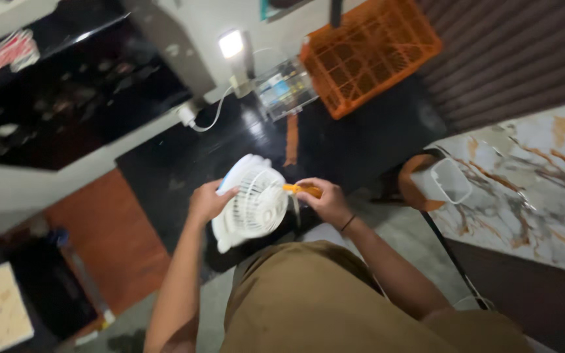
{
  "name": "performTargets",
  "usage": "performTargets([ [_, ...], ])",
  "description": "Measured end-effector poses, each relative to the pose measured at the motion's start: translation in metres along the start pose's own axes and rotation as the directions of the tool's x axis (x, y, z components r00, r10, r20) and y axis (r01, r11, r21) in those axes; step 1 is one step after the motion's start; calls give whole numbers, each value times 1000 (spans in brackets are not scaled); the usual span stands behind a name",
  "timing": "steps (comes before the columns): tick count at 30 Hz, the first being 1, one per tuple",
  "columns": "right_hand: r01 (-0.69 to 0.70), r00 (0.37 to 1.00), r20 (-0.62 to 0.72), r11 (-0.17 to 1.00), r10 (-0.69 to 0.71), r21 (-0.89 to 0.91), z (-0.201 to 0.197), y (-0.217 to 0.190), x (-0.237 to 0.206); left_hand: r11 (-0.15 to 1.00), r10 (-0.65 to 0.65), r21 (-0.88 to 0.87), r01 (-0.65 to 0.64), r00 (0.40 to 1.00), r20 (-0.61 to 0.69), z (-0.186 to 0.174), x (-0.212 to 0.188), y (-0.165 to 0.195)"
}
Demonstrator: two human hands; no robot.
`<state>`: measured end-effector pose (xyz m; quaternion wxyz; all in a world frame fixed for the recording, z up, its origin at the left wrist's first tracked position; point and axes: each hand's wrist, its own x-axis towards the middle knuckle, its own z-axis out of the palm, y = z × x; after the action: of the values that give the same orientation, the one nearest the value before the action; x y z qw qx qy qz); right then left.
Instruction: The person removes the blade assembly from a white desk fan by hand, then uses a screwdriver to unscrew and open the front grille of a blue desk fan on the table, working on the fans one after another.
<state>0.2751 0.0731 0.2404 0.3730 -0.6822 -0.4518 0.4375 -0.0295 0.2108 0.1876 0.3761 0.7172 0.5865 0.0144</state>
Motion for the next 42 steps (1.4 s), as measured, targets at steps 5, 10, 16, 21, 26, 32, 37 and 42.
performTargets([
  [5, 162, 985, -22, 968, -169, -194, 15, 2, 5, 956, 62, -272, -111, 981, -182, 23, -17, 0],
  [10, 303, 950, 43, 878, -310, -370, 26, 3, 8, 945, 4, -318, -77, 975, -224, 41, -25, -2],
  [16, 337, 936, 53, 848, -347, -410, 40, 0, 7, 935, -9, -347, -78, 970, -243, 42, -38, 0],
  [21, 371, 916, 29, 821, -399, -433, 53, -6, 4, 938, -78, -345, -11, 967, -243, 42, -45, 8],
  [26, 382, 907, 31, 792, -419, -477, 58, -14, 4, 921, -87, -388, -10, 969, -232, 42, -50, 15],
  [32, 396, 899, 55, 749, -435, -531, 56, -19, 1, 932, -60, -360, -41, 963, -263, 40, -52, 16],
  [37, 413, 888, 60, 733, -456, -540, 57, -26, 2, 941, -83, -339, -6, 966, -247, 40, -53, 17],
  [42, 480, 826, 53, 651, -561, -588, 55, -37, -4, 942, -70, -336, -21, 963, -258, 40, -53, 15],
])
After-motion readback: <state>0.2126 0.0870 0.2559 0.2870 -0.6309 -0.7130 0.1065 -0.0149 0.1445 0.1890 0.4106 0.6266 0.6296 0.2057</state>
